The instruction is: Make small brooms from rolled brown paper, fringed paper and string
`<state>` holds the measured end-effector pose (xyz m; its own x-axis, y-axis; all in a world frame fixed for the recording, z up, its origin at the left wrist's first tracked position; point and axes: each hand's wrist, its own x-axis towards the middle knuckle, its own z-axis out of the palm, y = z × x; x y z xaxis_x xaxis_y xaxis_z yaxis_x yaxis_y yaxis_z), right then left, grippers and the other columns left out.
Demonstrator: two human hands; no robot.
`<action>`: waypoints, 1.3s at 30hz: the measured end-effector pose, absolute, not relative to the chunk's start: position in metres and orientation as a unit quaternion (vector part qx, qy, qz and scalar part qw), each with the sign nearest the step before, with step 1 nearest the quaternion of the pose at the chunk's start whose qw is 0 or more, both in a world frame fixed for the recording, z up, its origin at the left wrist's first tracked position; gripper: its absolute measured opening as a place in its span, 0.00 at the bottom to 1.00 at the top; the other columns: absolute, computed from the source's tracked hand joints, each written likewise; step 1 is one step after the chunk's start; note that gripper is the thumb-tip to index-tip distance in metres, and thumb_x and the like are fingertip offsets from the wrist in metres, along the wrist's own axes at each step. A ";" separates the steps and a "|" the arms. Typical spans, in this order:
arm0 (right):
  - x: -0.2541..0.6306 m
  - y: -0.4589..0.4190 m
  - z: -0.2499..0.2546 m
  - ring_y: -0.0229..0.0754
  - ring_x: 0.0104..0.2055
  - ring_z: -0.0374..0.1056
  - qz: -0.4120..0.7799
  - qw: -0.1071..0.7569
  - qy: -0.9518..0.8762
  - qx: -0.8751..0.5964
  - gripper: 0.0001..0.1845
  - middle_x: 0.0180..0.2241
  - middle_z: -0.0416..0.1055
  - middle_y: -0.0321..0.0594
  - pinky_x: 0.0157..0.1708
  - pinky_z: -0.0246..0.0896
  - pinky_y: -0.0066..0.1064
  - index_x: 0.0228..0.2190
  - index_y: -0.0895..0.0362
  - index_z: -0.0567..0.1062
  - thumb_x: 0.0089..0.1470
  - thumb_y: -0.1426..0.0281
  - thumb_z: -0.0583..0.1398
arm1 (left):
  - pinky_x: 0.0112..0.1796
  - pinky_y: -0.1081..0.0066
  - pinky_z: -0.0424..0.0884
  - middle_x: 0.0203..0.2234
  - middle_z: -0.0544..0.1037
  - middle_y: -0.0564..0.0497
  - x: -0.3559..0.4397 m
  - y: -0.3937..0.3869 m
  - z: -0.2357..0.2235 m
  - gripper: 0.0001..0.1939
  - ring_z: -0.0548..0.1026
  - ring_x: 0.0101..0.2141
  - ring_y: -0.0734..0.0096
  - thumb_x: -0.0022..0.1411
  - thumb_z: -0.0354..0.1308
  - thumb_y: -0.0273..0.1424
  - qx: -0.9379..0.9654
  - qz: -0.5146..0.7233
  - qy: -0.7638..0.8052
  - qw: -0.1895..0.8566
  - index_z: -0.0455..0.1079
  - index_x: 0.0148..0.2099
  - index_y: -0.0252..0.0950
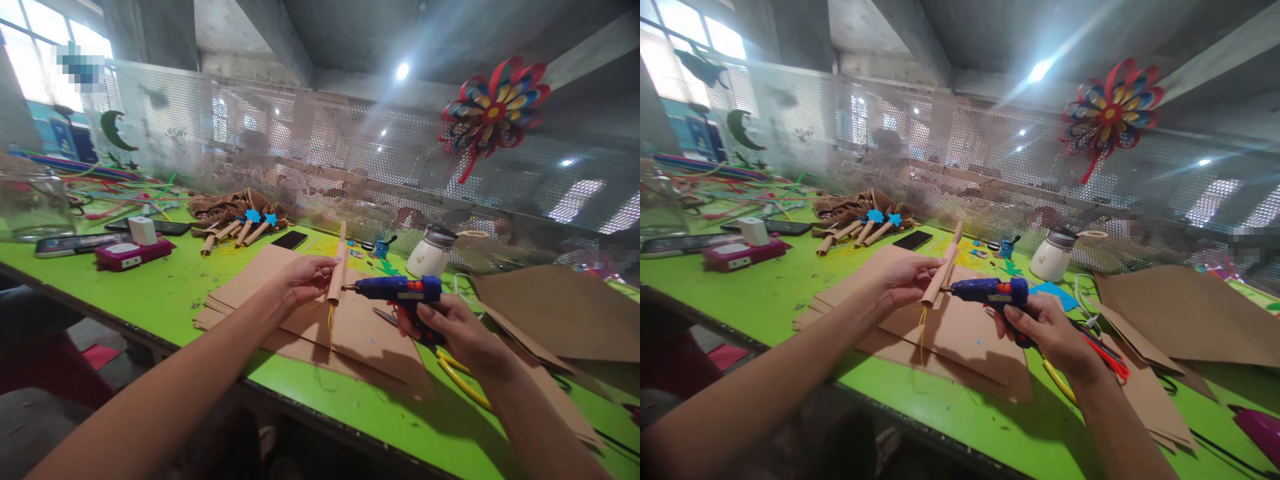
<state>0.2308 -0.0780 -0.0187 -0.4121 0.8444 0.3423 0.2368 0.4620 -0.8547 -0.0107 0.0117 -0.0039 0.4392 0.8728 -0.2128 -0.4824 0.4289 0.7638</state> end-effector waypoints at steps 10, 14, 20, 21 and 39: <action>0.235 -0.079 -0.020 0.36 0.21 0.58 0.443 0.400 -0.742 -0.306 0.19 0.20 0.67 0.40 0.20 0.50 0.29 0.28 0.61 0.74 0.54 0.56 0.57 | 0.31 0.71 0.73 0.21 0.74 0.46 -0.010 0.009 0.000 0.06 0.74 0.23 0.71 0.59 0.50 0.19 0.307 0.422 0.325 0.789 0.68 0.36 0.25; 0.233 -0.080 -0.020 0.36 0.21 0.58 0.477 0.428 -0.709 -0.293 0.19 0.20 0.66 0.39 0.22 0.52 0.30 0.31 0.60 0.74 0.52 0.56 0.58 | 0.30 0.73 0.73 0.22 0.75 0.46 -0.010 0.010 -0.001 0.06 0.73 0.22 0.73 0.59 0.50 0.18 0.300 0.432 0.315 0.790 0.68 0.37 0.24; 0.229 -0.079 -0.019 0.37 0.23 0.59 0.412 0.407 -0.736 -0.351 0.20 0.21 0.67 0.41 0.23 0.51 0.30 0.25 0.61 0.73 0.55 0.58 0.56 | 0.31 0.74 0.72 0.22 0.74 0.47 -0.010 0.014 -0.005 0.08 0.73 0.21 0.75 0.59 0.50 0.18 0.295 0.425 0.300 0.801 0.68 0.40 0.23; 0.230 -0.079 -0.019 0.37 0.23 0.60 0.405 0.400 -0.742 -0.353 0.20 0.21 0.67 0.42 0.22 0.51 0.30 0.25 0.61 0.74 0.55 0.57 0.55 | 0.31 0.73 0.73 0.22 0.75 0.47 -0.010 0.014 -0.005 0.09 0.73 0.22 0.74 0.59 0.50 0.18 0.298 0.425 0.304 0.799 0.68 0.41 0.23; 0.232 -0.077 -0.019 0.37 0.22 0.59 0.395 0.399 -0.749 -0.352 0.20 0.22 0.69 0.42 0.21 0.51 0.29 0.27 0.61 0.74 0.55 0.56 0.56 | 0.30 0.73 0.73 0.19 0.72 0.50 -0.010 0.012 -0.005 0.06 0.72 0.20 0.74 0.58 0.51 0.17 0.295 0.431 0.316 0.792 0.68 0.37 0.25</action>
